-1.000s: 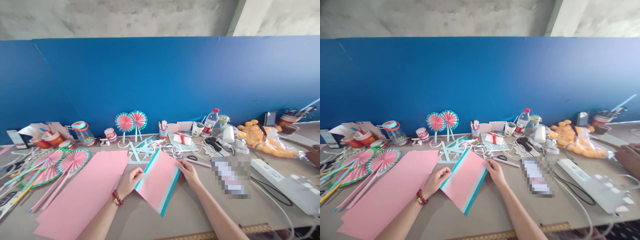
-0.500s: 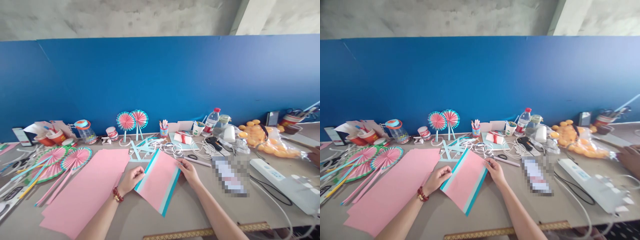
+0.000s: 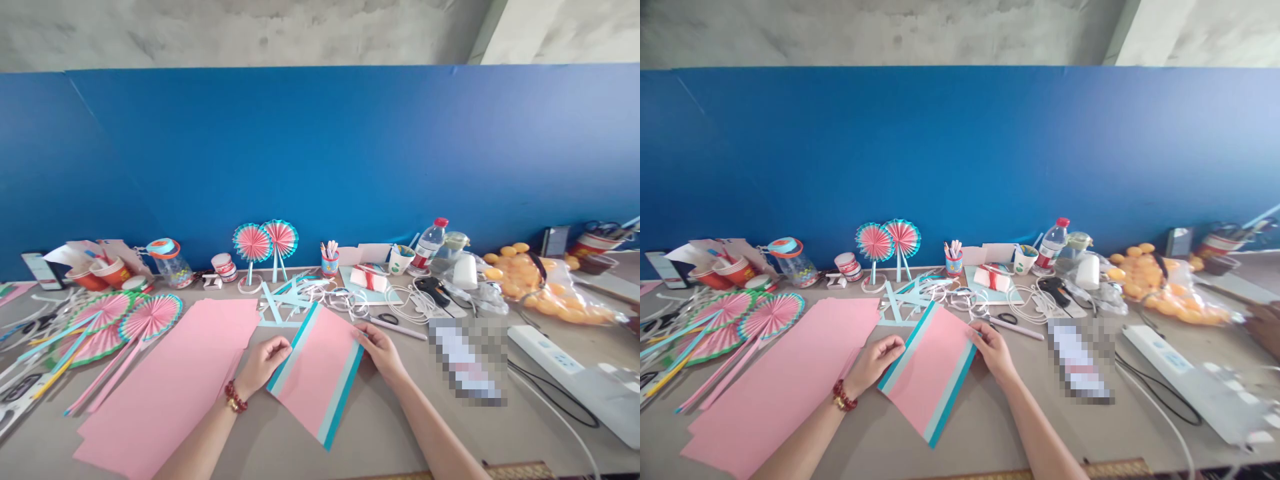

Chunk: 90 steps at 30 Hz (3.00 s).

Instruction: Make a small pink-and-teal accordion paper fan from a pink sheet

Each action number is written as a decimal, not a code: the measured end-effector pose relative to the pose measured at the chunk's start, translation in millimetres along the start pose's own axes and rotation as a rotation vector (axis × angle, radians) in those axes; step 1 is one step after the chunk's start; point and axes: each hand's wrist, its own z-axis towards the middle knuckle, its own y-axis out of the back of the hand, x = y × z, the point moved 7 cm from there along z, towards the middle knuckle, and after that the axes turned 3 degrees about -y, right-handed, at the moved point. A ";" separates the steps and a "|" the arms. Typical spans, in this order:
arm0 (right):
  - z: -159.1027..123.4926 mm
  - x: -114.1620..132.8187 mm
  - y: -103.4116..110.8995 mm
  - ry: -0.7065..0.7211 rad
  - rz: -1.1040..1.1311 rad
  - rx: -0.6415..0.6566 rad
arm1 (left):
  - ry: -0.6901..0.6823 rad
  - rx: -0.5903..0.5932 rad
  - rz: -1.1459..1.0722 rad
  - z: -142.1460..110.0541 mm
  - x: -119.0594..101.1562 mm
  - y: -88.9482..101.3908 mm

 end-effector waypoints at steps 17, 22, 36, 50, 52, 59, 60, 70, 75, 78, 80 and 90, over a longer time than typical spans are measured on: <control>-4.0 11.6 -30.3 -0.005 -0.121 0.211 | 0.092 -0.062 -0.090 15.5 -28.5 9.4; 4.0 101.4 -32.7 0.224 -0.424 0.141 | -0.066 -0.147 0.153 35.6 -95.8 51.3; -127.0 38.9 -66.3 0.912 -1.042 0.256 | -0.339 0.021 0.744 -91.9 -31.4 -8.5; -125.6 19.8 -60.7 0.720 -0.951 0.335 | -0.331 0.119 0.752 -92.7 -47.5 -64.7; -126.8 22.4 -63.6 0.725 -0.993 0.302 | -0.314 0.116 0.730 -92.4 -45.7 -64.0; -119.8 15.6 -77.3 0.640 -0.940 0.370 | -0.288 0.101 0.713 -94.4 -46.7 -59.9; -118.3 14.5 -76.7 0.620 -0.933 0.366 | -0.277 0.088 0.720 -95.4 -46.3 -57.2; -121.3 16.0 -73.2 0.624 -1.019 0.472 | -0.259 0.076 0.758 -95.2 -44.3 -47.5; -120.2 18.8 -67.5 0.709 -0.976 0.480 | -0.334 0.185 0.734 -95.2 -40.9 -45.8; -119.1 22.5 -67.5 0.755 -0.952 0.463 | -0.361 0.240 0.731 -96.8 -39.7 -44.6; -118.0 24.5 -68.0 0.774 -0.947 0.439 | -0.364 0.241 0.745 -96.7 -39.5 -43.9; -118.9 19.1 -67.3 0.844 -1.019 0.511 | -0.371 0.202 0.863 -89.0 -38.9 -48.3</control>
